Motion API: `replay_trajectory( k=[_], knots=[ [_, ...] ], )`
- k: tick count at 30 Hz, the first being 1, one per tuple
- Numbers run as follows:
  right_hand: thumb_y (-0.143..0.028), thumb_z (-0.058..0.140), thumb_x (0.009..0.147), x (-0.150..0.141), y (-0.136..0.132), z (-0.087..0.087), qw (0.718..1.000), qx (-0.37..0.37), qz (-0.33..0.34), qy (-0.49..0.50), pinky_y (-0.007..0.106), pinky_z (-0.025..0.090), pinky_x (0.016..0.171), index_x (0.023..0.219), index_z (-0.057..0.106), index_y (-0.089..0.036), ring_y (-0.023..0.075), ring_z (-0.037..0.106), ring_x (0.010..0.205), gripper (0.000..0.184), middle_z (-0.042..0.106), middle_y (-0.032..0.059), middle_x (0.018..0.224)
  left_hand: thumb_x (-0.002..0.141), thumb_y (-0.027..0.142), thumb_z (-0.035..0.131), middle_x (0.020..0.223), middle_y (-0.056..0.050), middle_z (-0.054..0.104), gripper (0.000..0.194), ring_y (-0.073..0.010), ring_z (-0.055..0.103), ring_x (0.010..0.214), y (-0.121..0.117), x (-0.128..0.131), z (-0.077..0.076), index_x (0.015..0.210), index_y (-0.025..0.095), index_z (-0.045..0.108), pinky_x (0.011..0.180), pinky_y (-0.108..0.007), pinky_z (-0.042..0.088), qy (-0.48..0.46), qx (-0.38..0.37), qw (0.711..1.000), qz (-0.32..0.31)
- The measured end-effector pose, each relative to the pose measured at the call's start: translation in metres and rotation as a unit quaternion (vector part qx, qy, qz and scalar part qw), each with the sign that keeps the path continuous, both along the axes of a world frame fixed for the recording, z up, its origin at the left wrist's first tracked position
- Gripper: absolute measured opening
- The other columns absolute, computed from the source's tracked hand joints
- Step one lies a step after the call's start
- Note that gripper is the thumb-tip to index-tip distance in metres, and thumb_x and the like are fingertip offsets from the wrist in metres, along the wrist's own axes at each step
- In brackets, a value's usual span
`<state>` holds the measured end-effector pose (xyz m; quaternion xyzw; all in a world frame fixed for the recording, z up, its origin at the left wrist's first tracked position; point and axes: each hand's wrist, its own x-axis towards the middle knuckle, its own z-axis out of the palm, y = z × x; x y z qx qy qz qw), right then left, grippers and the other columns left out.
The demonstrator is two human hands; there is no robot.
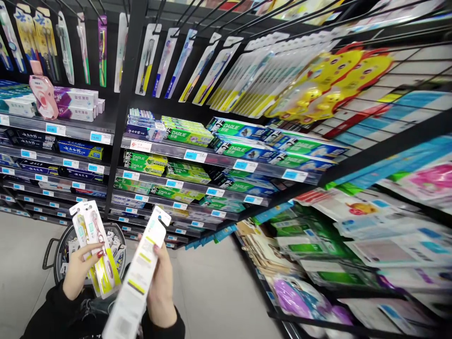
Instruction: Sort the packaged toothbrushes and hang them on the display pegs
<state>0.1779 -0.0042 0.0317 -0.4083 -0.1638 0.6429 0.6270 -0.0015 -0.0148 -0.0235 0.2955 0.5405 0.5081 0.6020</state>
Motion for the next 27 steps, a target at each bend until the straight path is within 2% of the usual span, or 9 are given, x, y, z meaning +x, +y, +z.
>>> replay_trajectory(
  k=[3,5,7,10,13,16,20,24,27],
  knots=[
    [-0.03,0.057,0.068,0.018,0.009,0.01,0.991,-0.071,0.057,0.096,0.03,0.051,0.066,0.086,0.061,-0.016,0.0196,0.063,0.077,0.023,0.066,0.0076,0.088,0.06,0.028,0.072,0.117,-0.011,0.059,0.033,-0.0331,0.047,0.114,0.003,-0.006,0.003,0.09,0.014,0.07,0.093,-0.037,0.041,0.009,-0.005,1.0,0.014],
    [-0.038,0.054,0.07,0.023,0.01,0.013,0.979,-0.081,0.128,0.135,0.03,0.051,0.064,0.089,0.061,-0.013,0.02,0.063,0.079,0.032,0.065,0.0112,0.093,0.064,0.028,0.069,0.126,-0.009,0.052,0.038,-0.0321,0.043,0.118,0.003,-0.007,0.005,0.1,0.016,0.065,0.095,-0.036,0.039,-0.008,-0.001,1.0,0.005],
    [-0.044,0.052,0.072,0.022,0.007,0.011,0.963,-0.09,0.188,0.168,0.028,0.05,0.058,0.093,0.06,-0.012,0.018,0.063,0.07,0.039,0.065,0.0118,0.089,0.069,0.027,0.066,0.133,-0.007,0.046,0.045,-0.0305,0.038,0.122,0.001,-0.006,0.007,0.113,0.021,0.058,0.099,-0.036,0.036,-0.021,0.016,1.0,-0.003],
    [-0.032,0.06,0.07,0.013,0.001,0.0,0.955,-0.096,0.213,0.183,0.024,0.047,0.053,0.091,0.057,-0.016,0.0126,0.059,0.058,0.026,0.064,0.0056,0.081,0.071,0.025,0.064,0.136,-0.005,0.042,0.057,-0.0285,0.035,0.124,-0.001,-0.004,0.01,0.125,0.026,0.045,0.102,-0.036,0.031,-0.035,0.038,0.999,-0.006],
    [-0.016,0.066,0.064,0.009,0.0,-0.011,0.978,-0.071,0.164,0.104,0.022,0.046,0.055,0.095,0.053,-0.021,0.0121,0.06,0.063,0.034,0.063,0.0011,0.081,0.07,0.024,0.064,0.137,-0.005,0.04,0.058,-0.0271,0.035,0.125,-0.001,-0.002,0.012,0.125,0.025,0.044,0.104,-0.034,0.028,-0.05,0.027,0.998,-0.006],
    [-0.016,0.07,0.061,0.012,0.006,-0.014,0.995,-0.024,0.064,-0.07,0.022,0.047,0.058,0.096,0.052,-0.022,0.0128,0.06,0.067,0.04,0.062,0.0006,0.084,0.071,0.024,0.063,0.138,-0.003,0.038,0.059,-0.0262,0.034,0.126,0.0,-0.002,0.014,0.127,0.027,0.042,0.103,-0.033,0.028,-0.052,0.021,0.998,-0.012],
    [-0.023,0.068,0.064,0.011,0.018,-0.011,0.967,0.026,0.0,-0.253,0.024,0.046,0.055,0.093,0.051,-0.02,0.0129,0.057,0.061,0.033,0.06,0.001,0.082,0.072,0.024,0.062,0.135,-0.004,0.042,0.053,-0.0266,0.031,0.127,0.003,-0.003,0.009,0.123,0.026,0.049,0.106,-0.035,0.022,0.01,0.036,0.998,-0.056],
    [-0.025,0.064,0.068,-0.014,0.022,-0.02,0.952,0.072,0.02,-0.298,0.026,0.046,0.059,0.095,0.05,-0.02,0.0141,0.057,0.065,0.031,0.054,0.0005,0.082,0.074,0.026,0.06,0.132,-0.005,0.047,0.044,-0.0252,0.032,0.127,0.001,0.004,-0.006,0.118,0.023,0.054,0.107,-0.034,0.018,0.063,0.074,0.989,-0.113],
    [-0.026,0.059,0.072,-0.044,0.024,-0.033,0.932,0.082,0.014,-0.353,0.027,0.044,0.062,0.097,0.047,-0.021,0.0149,0.054,0.067,0.028,0.05,-0.0009,0.077,0.078,0.037,0.053,0.132,-0.007,0.046,0.046,-0.0268,0.035,0.124,0.0,0.011,-0.015,0.121,0.021,0.05,0.105,-0.037,0.024,0.024,0.069,0.993,-0.091]
  ],
)
